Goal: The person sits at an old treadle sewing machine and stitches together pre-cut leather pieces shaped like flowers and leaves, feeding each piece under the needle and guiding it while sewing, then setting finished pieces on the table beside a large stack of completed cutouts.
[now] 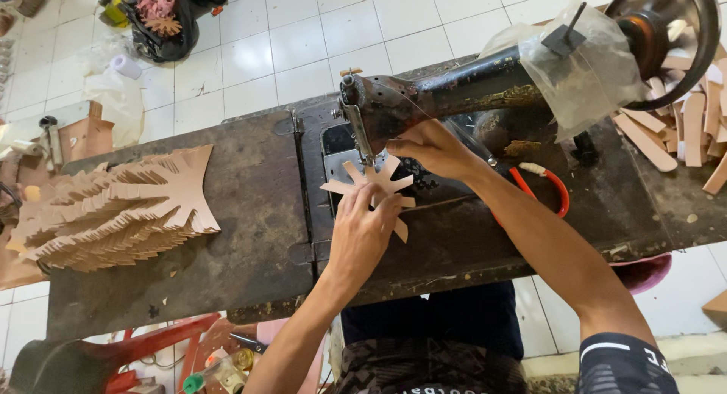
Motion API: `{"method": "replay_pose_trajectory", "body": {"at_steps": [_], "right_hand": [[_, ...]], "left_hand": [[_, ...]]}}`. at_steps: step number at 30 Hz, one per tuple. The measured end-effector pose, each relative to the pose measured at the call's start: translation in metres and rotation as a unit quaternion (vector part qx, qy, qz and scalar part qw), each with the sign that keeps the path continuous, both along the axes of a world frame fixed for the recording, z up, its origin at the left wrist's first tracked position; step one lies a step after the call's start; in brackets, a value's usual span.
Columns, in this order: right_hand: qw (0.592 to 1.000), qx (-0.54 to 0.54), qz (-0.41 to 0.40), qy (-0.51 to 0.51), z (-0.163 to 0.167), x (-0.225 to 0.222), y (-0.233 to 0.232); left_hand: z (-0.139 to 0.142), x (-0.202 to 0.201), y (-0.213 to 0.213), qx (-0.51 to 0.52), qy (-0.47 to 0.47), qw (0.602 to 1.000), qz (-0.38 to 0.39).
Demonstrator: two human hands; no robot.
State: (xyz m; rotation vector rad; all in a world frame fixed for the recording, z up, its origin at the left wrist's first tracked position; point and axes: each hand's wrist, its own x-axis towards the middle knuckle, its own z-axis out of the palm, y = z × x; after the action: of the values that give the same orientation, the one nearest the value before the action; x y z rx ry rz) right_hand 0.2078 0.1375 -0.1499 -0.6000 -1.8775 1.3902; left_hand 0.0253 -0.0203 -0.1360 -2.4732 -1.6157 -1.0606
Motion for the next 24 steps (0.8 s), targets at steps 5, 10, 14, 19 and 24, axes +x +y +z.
{"method": "replay_pose_trajectory", "body": {"at_steps": [5, 10, 14, 19, 24], "right_hand": [[1.000, -0.007, -0.016, -0.025, 0.0015, -0.0002, -0.0008], [0.998, 0.018, -0.032, -0.043, 0.0006, 0.0012, -0.0013], [0.995, -0.024, -0.045, -0.080, -0.0005, 0.0025, -0.0014], [0.999, 0.002, 0.009, 0.032, 0.0021, 0.0011, -0.0021], [0.999, -0.002, -0.026, -0.032, 0.0051, 0.0001, -0.0044]], "left_hand": [[0.0025, 0.0038, 0.0000, -0.014, -0.007, 1.000, 0.003], [0.0031, 0.0068, -0.0001, -0.014, 0.000, 1.000, 0.013], [0.0021, 0.0074, 0.0004, -0.015, 0.005, 1.000, 0.016], [-0.0001, 0.0078, 0.0010, -0.007, -0.002, 1.000, 0.020], [-0.0022, 0.0089, 0.0008, -0.008, 0.016, 0.999, 0.028]]}}
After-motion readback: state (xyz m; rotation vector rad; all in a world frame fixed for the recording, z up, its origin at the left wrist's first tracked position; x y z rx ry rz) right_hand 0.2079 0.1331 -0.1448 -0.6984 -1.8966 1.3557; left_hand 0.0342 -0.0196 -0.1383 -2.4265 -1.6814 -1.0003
